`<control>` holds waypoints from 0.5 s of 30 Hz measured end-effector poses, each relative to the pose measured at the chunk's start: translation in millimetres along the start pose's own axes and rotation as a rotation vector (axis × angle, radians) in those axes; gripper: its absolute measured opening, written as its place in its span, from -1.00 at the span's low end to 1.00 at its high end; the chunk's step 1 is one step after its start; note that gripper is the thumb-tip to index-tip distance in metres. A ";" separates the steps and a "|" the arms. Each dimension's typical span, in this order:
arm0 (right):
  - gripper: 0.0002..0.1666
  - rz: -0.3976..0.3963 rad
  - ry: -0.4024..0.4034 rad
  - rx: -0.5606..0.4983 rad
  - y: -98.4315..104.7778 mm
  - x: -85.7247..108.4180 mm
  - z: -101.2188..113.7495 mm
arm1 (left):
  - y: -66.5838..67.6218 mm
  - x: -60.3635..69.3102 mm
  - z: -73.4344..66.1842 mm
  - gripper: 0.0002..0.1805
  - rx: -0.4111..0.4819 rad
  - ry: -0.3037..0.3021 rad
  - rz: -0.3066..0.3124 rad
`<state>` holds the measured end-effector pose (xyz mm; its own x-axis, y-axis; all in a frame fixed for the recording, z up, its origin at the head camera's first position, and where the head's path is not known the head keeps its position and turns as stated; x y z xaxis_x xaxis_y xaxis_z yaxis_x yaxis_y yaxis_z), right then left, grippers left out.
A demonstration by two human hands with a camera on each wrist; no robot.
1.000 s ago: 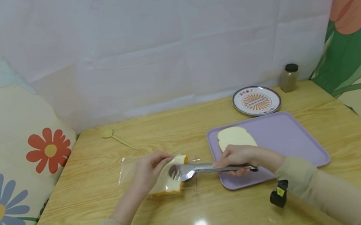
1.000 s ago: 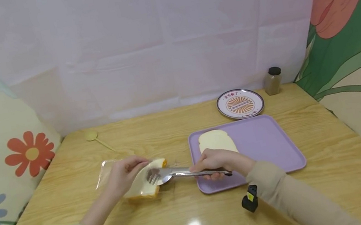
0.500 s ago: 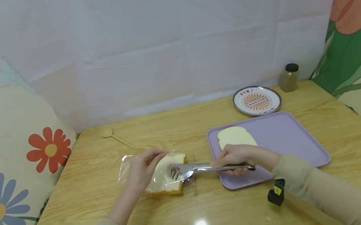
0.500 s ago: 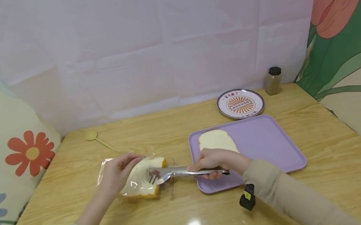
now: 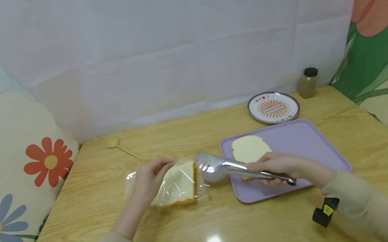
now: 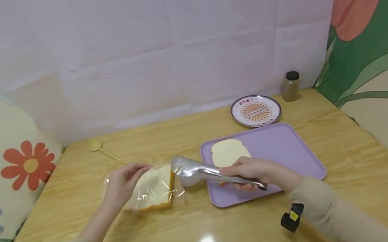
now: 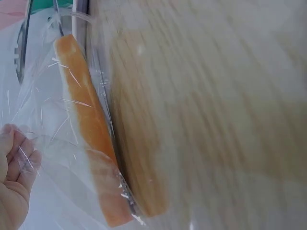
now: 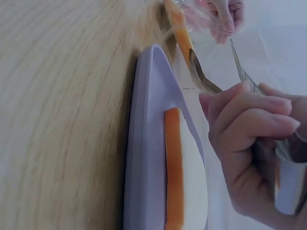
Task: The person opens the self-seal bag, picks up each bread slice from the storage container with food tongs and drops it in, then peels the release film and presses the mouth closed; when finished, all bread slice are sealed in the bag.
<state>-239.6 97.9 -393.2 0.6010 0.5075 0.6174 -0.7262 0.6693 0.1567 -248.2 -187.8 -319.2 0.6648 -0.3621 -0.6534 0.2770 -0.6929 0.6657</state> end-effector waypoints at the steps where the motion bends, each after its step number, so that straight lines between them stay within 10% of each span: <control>1: -0.37 -0.005 0.002 -0.011 1.7 4.5 -2.8 | -0.4 -0.6 0.4 -0.95 0.004 0.007 0.005; 15: -0.32 -0.139 0.050 -0.154 27.1 74.1 -52.4 | -17.7 1.1 3.8 -0.90 0.085 0.086 0.140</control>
<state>-197.3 182.0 -383.6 0.7102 0.4282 0.5588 -0.5782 0.8076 0.1160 -255.0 -178.4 -333.0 0.7504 -0.4072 -0.5208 0.1198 -0.6910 0.7129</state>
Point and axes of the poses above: each hand's wrist, its own x-axis away from the middle knuckle, its own y-axis out of the back of the hand, z = x × y, the point moved 8 cm from there along -x, towards the middle knuckle, and after that the axes turned 12 degrees about -y, right-handed, at the moved point
